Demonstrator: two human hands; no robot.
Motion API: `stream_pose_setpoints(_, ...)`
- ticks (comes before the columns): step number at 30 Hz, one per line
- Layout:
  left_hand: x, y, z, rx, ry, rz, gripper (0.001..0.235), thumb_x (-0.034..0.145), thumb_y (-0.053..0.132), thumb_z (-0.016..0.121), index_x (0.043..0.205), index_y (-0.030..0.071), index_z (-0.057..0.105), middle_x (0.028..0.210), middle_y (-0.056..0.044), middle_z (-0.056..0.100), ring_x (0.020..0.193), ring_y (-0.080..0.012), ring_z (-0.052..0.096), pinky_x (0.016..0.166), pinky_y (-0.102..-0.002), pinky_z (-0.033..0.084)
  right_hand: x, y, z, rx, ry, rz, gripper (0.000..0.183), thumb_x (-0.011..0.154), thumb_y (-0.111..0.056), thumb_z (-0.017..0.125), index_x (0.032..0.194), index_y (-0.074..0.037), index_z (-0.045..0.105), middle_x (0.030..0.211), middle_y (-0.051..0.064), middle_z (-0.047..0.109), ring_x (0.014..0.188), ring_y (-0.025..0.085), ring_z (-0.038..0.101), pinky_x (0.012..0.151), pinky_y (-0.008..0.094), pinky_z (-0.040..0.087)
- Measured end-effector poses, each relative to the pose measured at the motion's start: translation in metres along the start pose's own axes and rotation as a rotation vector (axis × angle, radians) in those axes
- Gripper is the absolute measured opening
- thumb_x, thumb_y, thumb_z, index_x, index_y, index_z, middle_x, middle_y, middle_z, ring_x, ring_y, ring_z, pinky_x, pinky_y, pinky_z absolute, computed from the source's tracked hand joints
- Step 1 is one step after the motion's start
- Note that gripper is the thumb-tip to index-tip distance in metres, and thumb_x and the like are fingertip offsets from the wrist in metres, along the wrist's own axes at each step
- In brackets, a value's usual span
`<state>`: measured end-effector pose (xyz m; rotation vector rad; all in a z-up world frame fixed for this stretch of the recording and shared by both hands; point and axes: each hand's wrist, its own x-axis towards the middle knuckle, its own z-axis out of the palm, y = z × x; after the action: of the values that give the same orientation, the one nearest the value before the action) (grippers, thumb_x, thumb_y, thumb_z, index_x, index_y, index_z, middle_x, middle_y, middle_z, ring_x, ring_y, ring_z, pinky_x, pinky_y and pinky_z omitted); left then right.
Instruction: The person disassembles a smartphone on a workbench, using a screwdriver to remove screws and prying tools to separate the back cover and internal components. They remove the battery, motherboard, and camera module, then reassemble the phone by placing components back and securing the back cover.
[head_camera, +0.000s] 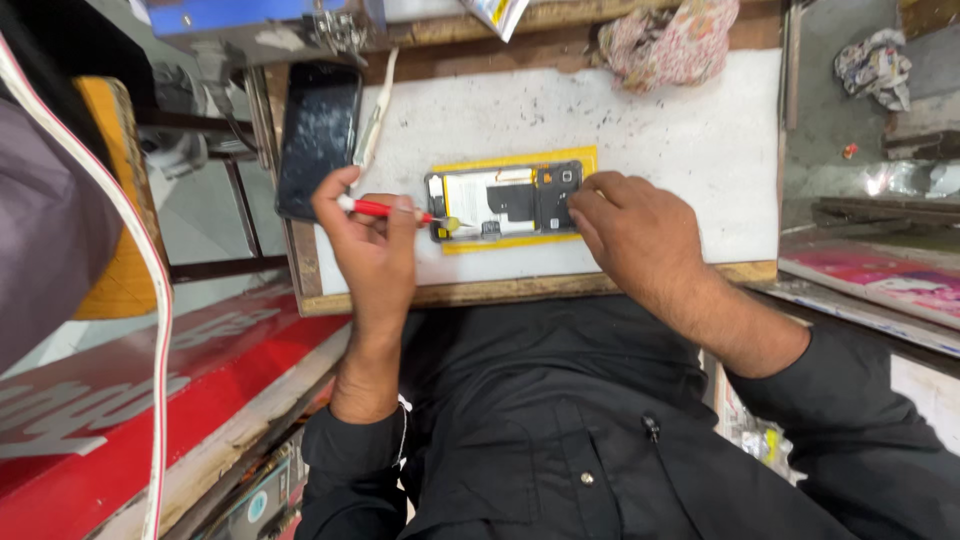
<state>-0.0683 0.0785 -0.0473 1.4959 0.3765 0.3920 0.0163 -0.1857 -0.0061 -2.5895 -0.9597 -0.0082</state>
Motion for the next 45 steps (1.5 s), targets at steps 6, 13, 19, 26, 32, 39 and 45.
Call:
stream_pose_setpoints(6,-0.017,-0.022,-0.009,-0.098,-0.029,-0.107,0.051,0.104,-0.002,0.06,0.146,0.005,0.031,0.098,-0.008,0.063,0.089,-0.0132,0.066,0.084,-0.027,0.056,0.008,-0.007,-0.003,-0.078,-0.08,-0.032,0.016,0.091,-0.017,0.073,0.105,-0.01,0.071,0.106,0.006,0.068,0.092,0.027,0.067,0.072,0.041,0.056)
stream_pose_setpoints(13,-0.018,-0.026,-0.008,-0.018,-0.028,-0.105,0.051,0.103,-0.001,0.061,0.145,0.004,0.033,0.101,-0.008,0.063,0.087,-0.0103,0.065,0.077,-0.024,0.053,0.021,-0.005,-0.002,-0.284,-0.143,-0.163,0.016,0.087,-0.019,0.072,0.097,-0.008,0.066,0.097,0.007,0.062,0.089,0.025,0.065,0.068,0.038,0.056)
stream_pose_setpoints(19,-0.016,-0.025,-0.008,-0.039,-0.006,-0.079,0.057,0.102,-0.001,0.061,0.148,0.004,0.028,0.099,-0.01,0.064,0.087,-0.0106,0.064,0.077,-0.024,0.053,0.031,-0.013,-0.01,-0.37,-0.175,-0.265,0.02,0.077,-0.017,0.072,0.09,-0.007,0.062,0.091,0.009,0.06,0.087,0.024,0.065,0.062,0.036,0.056)
stream_pose_setpoints(26,-0.025,-0.029,-0.01,-0.057,-0.002,-0.081,0.058,0.104,-0.001,0.059,0.151,0.004,0.025,0.103,-0.01,0.062,0.093,-0.0118,0.062,0.083,-0.026,0.054,0.022,0.0,-0.011,-0.333,-0.245,-0.272,0.01,0.081,-0.01,0.067,0.09,-0.008,0.063,0.095,0.007,0.064,0.086,0.024,0.068,0.065,0.037,0.057)
stream_pose_setpoints(32,-0.022,-0.026,-0.007,-0.043,-0.04,-0.064,0.057,0.105,0.0,0.058,0.151,0.004,0.025,0.105,-0.01,0.062,0.096,-0.0116,0.064,0.089,-0.026,0.056,0.021,0.002,-0.009,-0.154,-0.19,-0.23,0.017,0.084,-0.013,0.069,0.099,-0.004,0.066,0.108,0.01,0.067,0.094,0.027,0.069,0.071,0.039,0.059)
stream_pose_setpoints(39,-0.023,-0.027,-0.006,-0.021,-0.023,-0.076,0.058,0.103,-0.001,0.059,0.15,0.005,0.026,0.103,-0.009,0.062,0.092,-0.0099,0.063,0.082,-0.024,0.053,0.03,-0.003,-0.007,-0.263,-0.227,-0.229,0.014,0.083,-0.014,0.069,0.093,-0.004,0.064,0.108,0.01,0.06,0.093,0.025,0.066,0.066,0.035,0.058)
stream_pose_setpoints(45,-0.023,-0.025,-0.004,-0.008,-0.019,-0.077,0.057,0.104,-0.001,0.059,0.15,0.004,0.026,0.102,-0.009,0.063,0.093,-0.0114,0.063,0.084,-0.026,0.054,0.037,-0.002,-0.011,-0.375,-0.258,-0.327,0.015,0.079,-0.012,0.067,0.091,-0.005,0.063,0.104,0.01,0.056,0.087,0.022,0.064,0.067,0.032,0.058)
